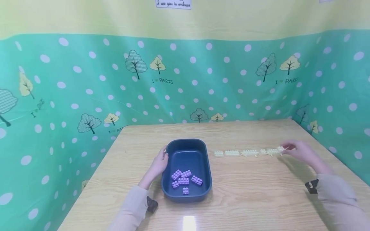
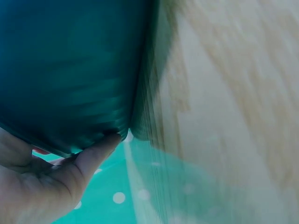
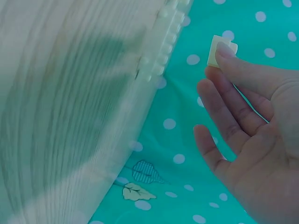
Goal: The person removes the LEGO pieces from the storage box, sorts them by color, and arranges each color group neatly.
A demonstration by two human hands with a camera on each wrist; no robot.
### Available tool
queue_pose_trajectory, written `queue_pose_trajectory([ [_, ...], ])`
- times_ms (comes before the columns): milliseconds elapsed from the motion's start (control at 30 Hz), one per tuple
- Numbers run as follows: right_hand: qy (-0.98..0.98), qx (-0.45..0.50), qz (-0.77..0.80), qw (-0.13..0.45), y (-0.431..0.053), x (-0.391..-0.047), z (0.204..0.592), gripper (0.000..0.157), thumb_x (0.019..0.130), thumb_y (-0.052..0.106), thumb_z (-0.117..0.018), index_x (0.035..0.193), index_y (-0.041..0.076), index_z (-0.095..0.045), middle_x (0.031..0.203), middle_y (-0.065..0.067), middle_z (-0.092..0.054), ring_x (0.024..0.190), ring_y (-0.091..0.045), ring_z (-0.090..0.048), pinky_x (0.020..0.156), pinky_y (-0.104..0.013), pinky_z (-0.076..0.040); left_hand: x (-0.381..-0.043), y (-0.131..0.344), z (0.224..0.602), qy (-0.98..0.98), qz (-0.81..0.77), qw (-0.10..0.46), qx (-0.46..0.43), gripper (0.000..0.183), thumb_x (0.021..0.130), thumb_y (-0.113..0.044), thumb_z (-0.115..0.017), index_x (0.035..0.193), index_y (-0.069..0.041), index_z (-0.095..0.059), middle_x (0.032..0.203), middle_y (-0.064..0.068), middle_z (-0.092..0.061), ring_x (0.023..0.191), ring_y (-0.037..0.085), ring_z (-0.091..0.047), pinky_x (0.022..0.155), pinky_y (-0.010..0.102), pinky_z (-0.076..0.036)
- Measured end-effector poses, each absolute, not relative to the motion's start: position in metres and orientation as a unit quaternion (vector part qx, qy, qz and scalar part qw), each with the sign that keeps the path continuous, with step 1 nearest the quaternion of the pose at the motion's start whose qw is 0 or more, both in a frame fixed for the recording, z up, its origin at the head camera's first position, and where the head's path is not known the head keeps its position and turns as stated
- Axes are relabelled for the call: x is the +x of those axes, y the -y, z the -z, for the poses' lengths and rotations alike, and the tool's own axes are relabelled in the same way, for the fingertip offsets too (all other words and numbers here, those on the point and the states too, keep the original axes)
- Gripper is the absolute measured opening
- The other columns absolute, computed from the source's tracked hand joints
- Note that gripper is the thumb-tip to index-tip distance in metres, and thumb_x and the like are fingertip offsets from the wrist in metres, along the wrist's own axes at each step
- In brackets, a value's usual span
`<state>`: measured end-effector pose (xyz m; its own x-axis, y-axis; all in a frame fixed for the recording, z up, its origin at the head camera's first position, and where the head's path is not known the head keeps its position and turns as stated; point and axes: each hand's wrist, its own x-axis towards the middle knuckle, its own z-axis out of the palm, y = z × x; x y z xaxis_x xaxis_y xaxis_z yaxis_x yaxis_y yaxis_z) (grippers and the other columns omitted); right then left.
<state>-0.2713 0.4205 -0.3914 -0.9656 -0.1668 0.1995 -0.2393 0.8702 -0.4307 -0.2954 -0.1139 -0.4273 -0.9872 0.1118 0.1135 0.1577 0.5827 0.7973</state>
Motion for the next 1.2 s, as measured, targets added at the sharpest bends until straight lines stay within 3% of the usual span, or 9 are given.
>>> queue_pose_trajectory([
  [333,0.967,0.105,-0.222,0.073,-0.439,-0.281,0.392,0.031,0.084,0.012,-0.068,0.106,-0.009,-0.063,0.097,-0.025,-0.067,0.081,-0.028,-0.064,0.069,-0.028,-0.05,-0.297,0.114,0.427,0.881,0.468,0.022,-0.069,0.049,0.099,-0.012,-0.032,0.145,0.005,-0.024,0.133,0.033,-0.046,0.121,0.045,-0.048,0.1,0.054,-0.042],
  [700,0.97,0.099,-0.218,0.046,-0.457,-0.29,0.396,0.032,0.084,0.013,-0.068,0.106,-0.009,-0.062,0.095,-0.021,-0.067,0.082,-0.02,-0.062,0.067,-0.023,-0.048,-0.297,0.115,0.429,0.881,0.468,0.02,-0.072,0.049,0.1,-0.011,-0.031,0.145,0.006,-0.023,0.134,0.034,-0.044,0.121,0.045,-0.048,0.1,0.054,-0.042],
  [900,0.972,0.088,-0.218,0.029,-0.46,-0.295,0.399,0.029,0.082,0.009,-0.067,0.104,-0.009,-0.062,0.093,-0.018,-0.067,0.083,-0.023,-0.061,0.068,-0.027,-0.049,-0.297,0.115,0.427,0.88,0.47,0.018,-0.068,0.049,0.099,-0.012,-0.032,0.145,0.005,-0.024,0.134,0.034,-0.045,0.12,0.045,-0.048,0.099,0.054,-0.043],
  [1100,0.973,0.075,-0.219,0.012,-0.465,-0.302,0.404,0.027,0.08,0.003,-0.064,0.101,-0.013,-0.061,0.09,-0.022,-0.065,0.083,-0.033,-0.06,0.073,-0.047,-0.052,-0.296,0.114,0.427,0.88,0.471,0.014,-0.064,0.049,0.1,-0.013,-0.032,0.145,0.003,-0.024,0.135,0.032,-0.044,0.122,0.045,-0.048,0.1,0.054,-0.042],
  [1200,0.974,0.069,-0.216,0.009,-0.467,-0.305,0.407,0.026,0.079,0.002,-0.065,0.099,-0.013,-0.061,0.087,-0.022,-0.065,0.081,-0.034,-0.06,0.073,-0.05,-0.051,-0.296,0.113,0.427,0.879,0.472,0.011,-0.061,0.049,0.1,-0.013,-0.033,0.146,0.002,-0.024,0.137,0.032,-0.043,0.124,0.045,-0.045,0.103,0.054,-0.04],
])
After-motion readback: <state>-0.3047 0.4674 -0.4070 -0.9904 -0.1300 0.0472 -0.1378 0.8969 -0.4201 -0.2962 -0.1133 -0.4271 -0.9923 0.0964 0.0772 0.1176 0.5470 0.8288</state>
